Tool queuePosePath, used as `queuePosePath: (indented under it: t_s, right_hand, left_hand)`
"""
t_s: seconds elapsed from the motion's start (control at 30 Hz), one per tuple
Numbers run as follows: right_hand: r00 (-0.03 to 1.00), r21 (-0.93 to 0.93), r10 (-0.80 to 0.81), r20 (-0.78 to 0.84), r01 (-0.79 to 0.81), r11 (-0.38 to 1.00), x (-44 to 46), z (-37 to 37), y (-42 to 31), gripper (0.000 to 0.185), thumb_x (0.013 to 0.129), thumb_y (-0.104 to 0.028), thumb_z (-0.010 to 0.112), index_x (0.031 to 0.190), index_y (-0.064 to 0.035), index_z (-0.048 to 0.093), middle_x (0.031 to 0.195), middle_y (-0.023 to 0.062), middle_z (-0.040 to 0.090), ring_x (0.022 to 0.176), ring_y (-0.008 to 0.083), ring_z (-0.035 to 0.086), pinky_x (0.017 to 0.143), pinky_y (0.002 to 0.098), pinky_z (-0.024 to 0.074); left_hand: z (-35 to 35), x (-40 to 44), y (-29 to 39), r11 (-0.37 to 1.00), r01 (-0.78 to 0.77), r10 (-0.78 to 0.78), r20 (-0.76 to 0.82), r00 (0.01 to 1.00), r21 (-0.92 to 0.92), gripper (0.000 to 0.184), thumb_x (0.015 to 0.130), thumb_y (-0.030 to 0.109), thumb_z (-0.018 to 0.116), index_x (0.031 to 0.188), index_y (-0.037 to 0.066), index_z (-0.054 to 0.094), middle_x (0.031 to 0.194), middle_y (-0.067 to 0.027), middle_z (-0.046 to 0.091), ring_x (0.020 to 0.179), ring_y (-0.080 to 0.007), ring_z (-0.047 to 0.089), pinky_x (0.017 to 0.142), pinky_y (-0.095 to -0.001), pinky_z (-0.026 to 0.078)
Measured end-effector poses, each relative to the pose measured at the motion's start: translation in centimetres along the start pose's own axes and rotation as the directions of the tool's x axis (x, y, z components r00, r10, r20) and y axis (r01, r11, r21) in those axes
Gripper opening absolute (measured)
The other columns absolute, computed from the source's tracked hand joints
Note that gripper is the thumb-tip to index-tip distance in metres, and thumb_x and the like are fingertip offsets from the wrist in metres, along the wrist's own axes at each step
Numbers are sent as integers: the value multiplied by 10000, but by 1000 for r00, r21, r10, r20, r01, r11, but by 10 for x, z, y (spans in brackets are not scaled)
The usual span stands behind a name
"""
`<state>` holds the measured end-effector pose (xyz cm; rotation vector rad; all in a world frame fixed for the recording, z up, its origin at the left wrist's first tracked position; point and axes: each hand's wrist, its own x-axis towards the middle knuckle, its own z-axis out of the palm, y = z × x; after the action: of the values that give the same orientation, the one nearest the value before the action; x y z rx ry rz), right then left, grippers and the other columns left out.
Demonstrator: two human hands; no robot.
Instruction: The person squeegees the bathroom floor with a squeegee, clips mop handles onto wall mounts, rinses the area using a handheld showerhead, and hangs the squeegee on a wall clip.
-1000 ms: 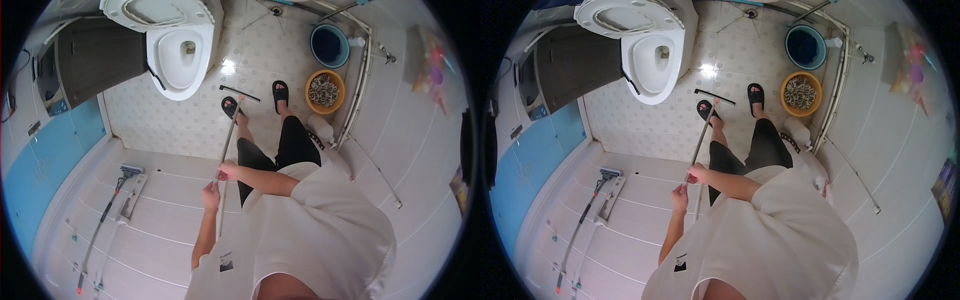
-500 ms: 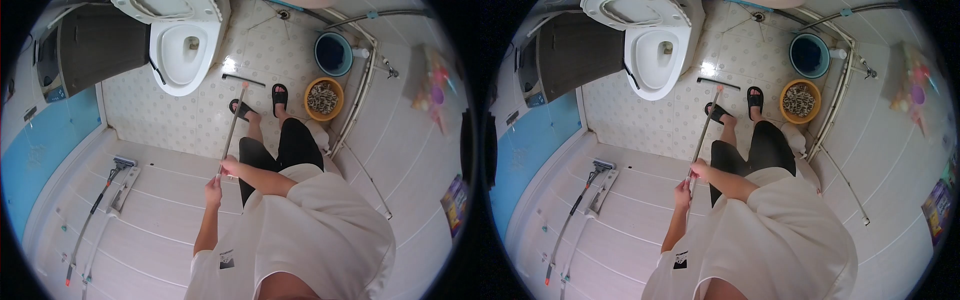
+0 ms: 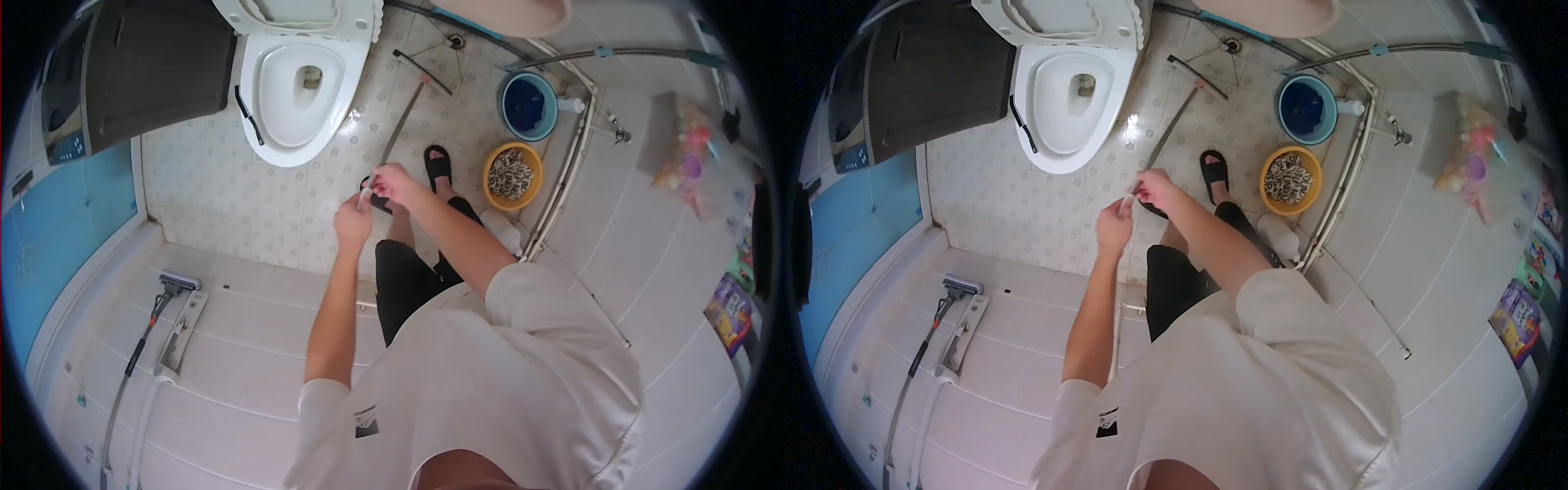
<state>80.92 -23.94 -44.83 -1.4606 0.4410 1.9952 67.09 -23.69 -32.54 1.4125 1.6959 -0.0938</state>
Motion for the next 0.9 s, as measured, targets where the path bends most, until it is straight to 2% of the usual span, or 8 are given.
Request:
queuePosePath:
  t_s: [0.27, 0.43, 0.57, 0.63, 0.73, 0.8, 0.87, 0.9]
  right_hand:
    - [991, 296, -91, 98, 58, 953, -22, 100, -73, 231, 965, -215, 505, 845, -34, 587, 739, 150, 671, 488, 178, 521, 429, 321, 405]
    - [991, 307, -133, -32, 136, 942, -14, 50, -146, 171, 938, -193, 532, 849, -50, 559, 714, 88, 591, 531, 198, 517, 475, 343, 449]
    - [932, 177, -206, -299, 267, 947, -4, -13, -168, 184, 931, -232, 559, 841, -71, 568, 666, 54, 527, 519, 185, 462, 456, 368, 421]
    - [914, -77, -254, -316, 242, 967, -30, -24, -165, 189, 929, -266, 576, 879, -84, 569, 686, 38, 509, 565, 176, 471, 500, 373, 438]
    - [961, -123, -157, -226, 132, 984, -74, -10, -145, 231, 946, -324, 555, 949, -94, 579, 699, 28, 509, 624, 164, 489, 533, 353, 435]
    - [995, 157, -89, -45, 95, 983, -84, 21, -97, 276, 959, -359, 512, 1021, -101, 589, 687, 15, 491, 631, 154, 482, 555, 331, 424]
    - [991, 329, -70, 117, 27, 944, -80, 31, -56, 316, 948, -383, 491, 1097, -128, 604, 683, 5, 484, 639, 149, 463, 609, 312, 418]
    - [992, 277, -45, 115, 11, 961, -86, 38, -49, 327, 946, -380, 488, 1121, -129, 603, 680, 3, 480, 639, 147, 457, 624, 310, 419]
  left_hand:
    - [-110, 38, 96, 915, -79, 103, -41, 994, 395, 352, 906, 364, 579, 1070, 84, 716, 867, -237, 691, 842, -417, 676, 758, -505, 533]
    - [-51, 68, 161, 900, -82, 122, -66, 990, 428, 329, 904, 363, 557, 950, 74, 707, 900, -231, 697, 862, -399, 683, 778, -502, 535]
    - [18, 67, 189, 941, -97, 93, 28, 995, 324, 366, 895, 321, 561, 1152, 80, 658, 887, -231, 692, 836, -363, 696, 715, -475, 543]
    - [26, 53, 190, 993, 48, -30, 161, 986, -107, 403, 917, 251, 529, 1275, 77, 590, 885, -195, 696, 809, -298, 702, 652, -426, 539]
    - [5, 17, 172, 827, 300, -157, 319, 935, -475, 449, 951, 171, 460, 1388, 75, 499, 976, -151, 689, 792, -244, 701, 617, -385, 531]
    - [-27, -12, 149, 667, 432, -217, 397, 892, -607, 470, 973, 126, 408, 1439, 75, 441, 1069, -126, 682, 788, -223, 697, 612, -370, 525]
    - [-26, -35, 115, 772, 225, -128, 200, 971, -595, 494, 981, 118, 390, 1473, 77, 396, 1095, -142, 685, 791, -259, 697, 641, -389, 525]
    - [-1, -38, 79, 898, -49, 41, -27, 999, -437, 507, 977, 133, 398, 1480, 79, 380, 1074, -170, 691, 795, -305, 698, 672, -416, 529]
